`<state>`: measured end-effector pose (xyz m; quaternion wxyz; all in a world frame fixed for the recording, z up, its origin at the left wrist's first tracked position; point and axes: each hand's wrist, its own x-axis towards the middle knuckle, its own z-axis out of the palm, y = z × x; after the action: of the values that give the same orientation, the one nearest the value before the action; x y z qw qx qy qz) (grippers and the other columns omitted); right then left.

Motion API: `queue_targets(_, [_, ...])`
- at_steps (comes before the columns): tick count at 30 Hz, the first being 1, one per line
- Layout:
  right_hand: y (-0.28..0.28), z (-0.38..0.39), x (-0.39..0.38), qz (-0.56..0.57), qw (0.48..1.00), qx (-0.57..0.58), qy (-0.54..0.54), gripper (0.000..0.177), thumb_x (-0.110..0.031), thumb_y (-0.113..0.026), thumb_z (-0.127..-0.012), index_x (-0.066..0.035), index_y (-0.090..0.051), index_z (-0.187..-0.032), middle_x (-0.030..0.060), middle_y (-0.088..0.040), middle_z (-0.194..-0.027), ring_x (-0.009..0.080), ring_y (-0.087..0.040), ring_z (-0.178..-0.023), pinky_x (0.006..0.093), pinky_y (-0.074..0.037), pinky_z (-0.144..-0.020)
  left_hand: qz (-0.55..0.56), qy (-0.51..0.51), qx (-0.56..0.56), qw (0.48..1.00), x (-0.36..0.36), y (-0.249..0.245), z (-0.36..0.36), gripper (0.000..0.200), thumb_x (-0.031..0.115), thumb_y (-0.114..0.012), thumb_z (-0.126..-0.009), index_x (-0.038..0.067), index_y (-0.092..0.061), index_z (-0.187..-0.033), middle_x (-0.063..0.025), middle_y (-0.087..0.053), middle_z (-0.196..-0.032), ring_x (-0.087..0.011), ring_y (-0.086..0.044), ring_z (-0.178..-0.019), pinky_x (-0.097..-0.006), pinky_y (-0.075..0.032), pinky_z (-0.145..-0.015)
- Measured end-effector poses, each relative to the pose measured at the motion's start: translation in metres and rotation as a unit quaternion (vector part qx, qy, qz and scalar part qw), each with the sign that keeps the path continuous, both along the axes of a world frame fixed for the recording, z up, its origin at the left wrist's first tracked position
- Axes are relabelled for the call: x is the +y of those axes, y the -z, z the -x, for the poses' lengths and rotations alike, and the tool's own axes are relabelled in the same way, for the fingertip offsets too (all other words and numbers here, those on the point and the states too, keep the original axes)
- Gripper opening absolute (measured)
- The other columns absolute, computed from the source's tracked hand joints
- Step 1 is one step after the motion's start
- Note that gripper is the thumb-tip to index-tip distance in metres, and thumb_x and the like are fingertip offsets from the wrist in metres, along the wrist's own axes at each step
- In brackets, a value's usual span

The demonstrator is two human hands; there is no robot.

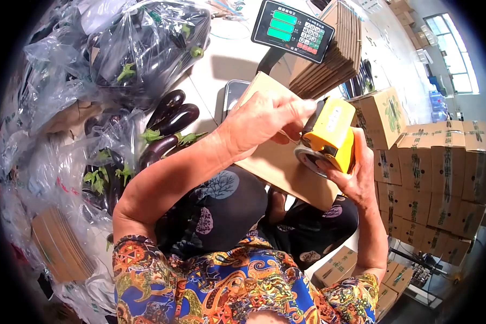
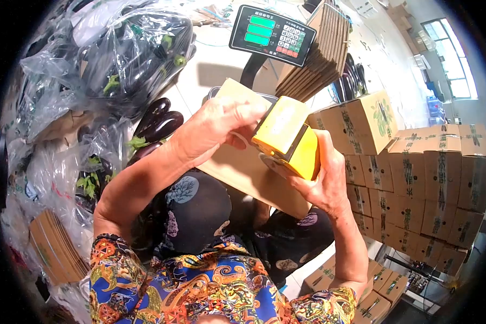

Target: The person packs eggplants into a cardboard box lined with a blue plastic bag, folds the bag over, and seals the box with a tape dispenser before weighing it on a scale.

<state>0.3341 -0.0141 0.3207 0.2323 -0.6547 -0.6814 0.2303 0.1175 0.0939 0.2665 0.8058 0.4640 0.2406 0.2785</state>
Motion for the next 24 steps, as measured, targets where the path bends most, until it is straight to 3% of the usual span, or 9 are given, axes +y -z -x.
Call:
queue_targets(2, [-0.002, 0.004, 0.002, 0.006, 1.000, -0.005, 0.007, 0.059, -0.020, -0.079, -0.071, 0.001, -0.049, -0.117, 0.0129, -0.067, -0.100, 0.0180, -0.064, -0.092, 0.0310, -0.050, -0.084, -0.048, 0.004, 0.000, 0.999, 0.000, 0.009, -0.001, 0.029, 0.033, -0.057, -0.096, 0.008, -0.065, -0.108, -0.0002, -0.066, -0.089, -0.0074, -0.061, -0.079, -0.0243, -0.048, -0.069])
queue_targets(5, [0.002, 0.007, 0.005, -0.034, 0.999, 0.003, -0.004, 0.056, -0.025, -0.078, -0.069, -0.001, -0.050, -0.111, 0.0175, -0.065, -0.090, 0.0302, -0.066, -0.082, 0.0366, -0.051, -0.076, -0.004, 0.011, 0.005, 1.000, 0.004, 0.012, -0.003, 0.023, 0.029, -0.057, -0.097, 0.008, -0.066, -0.101, 0.0011, -0.066, -0.085, -0.0058, -0.061, -0.075, -0.0233, -0.047, -0.066])
queue_targets(11, [-0.004, 0.011, 0.008, -0.019, 1.000, -0.017, -0.010, 0.053, -0.021, -0.077, -0.069, -0.001, -0.050, -0.110, 0.0175, -0.065, -0.090, 0.0302, -0.066, -0.082, 0.0360, -0.051, -0.075, -0.039, -0.006, 0.019, 0.999, 0.003, 0.022, -0.006, 0.023, 0.029, -0.058, -0.098, 0.007, -0.065, -0.095, 0.0018, -0.063, -0.078, -0.0052, -0.056, -0.065, -0.0211, -0.045, -0.060])
queue_targets(17, [-0.015, 0.025, 0.018, 0.002, 0.998, -0.046, -0.040, 0.059, -0.034, -0.083, -0.072, -0.001, -0.049, -0.107, 0.0184, -0.063, -0.086, 0.0328, -0.066, -0.079, 0.0386, -0.051, -0.071, -0.101, -0.083, -0.004, 0.991, 0.014, 0.032, -0.003, 0.021, 0.025, -0.057, -0.098, 0.006, -0.063, -0.090, 0.0046, -0.056, -0.070, -0.0038, -0.050, -0.060, -0.0192, -0.041, -0.056])
queue_targets(20, [-0.021, 0.025, 0.017, 0.004, 0.993, -0.104, -0.059, 0.064, -0.042, -0.084, -0.071, -0.002, -0.048, -0.105, 0.0192, -0.062, -0.085, 0.0355, -0.065, -0.077, 0.0400, -0.051, -0.068, -0.120, -0.128, 0.093, 0.980, 0.022, 0.015, 0.024, 0.016, 0.020, -0.059, -0.093, 0.005, -0.062, -0.086, 0.0046, -0.052, -0.066, -0.0036, -0.046, -0.058, -0.0195, -0.036, -0.052])
queue_targets(22, [-0.027, 0.022, 0.015, 0.030, 0.995, -0.093, -0.034, 0.060, -0.041, -0.083, -0.072, -0.002, -0.048, -0.100, 0.0189, -0.062, -0.083, 0.0371, -0.064, -0.075, 0.0397, -0.050, -0.067, -0.117, -0.197, 0.110, 0.967, 0.050, 0.037, 0.063, 0.014, 0.017, -0.061, -0.091, 0.005, -0.061, -0.083, 0.0029, -0.051, -0.069, -0.0046, -0.046, -0.057, -0.0197, -0.035, -0.051])
queue_targets(24, [-0.025, 0.010, 0.014, 0.037, 0.993, -0.106, -0.046, 0.056, -0.038, -0.082, -0.073, -0.002, -0.048, -0.098, 0.0186, -0.062, -0.081, 0.0365, -0.063, -0.073, 0.0390, -0.050, -0.067, -0.035, -0.203, 0.024, 0.978, 0.077, 0.071, 0.114, 0.010, 0.014, -0.061, -0.094, 0.005, -0.060, -0.089, 0.0021, -0.054, -0.076, -0.0031, -0.048, -0.059, -0.0175, -0.038, -0.054])
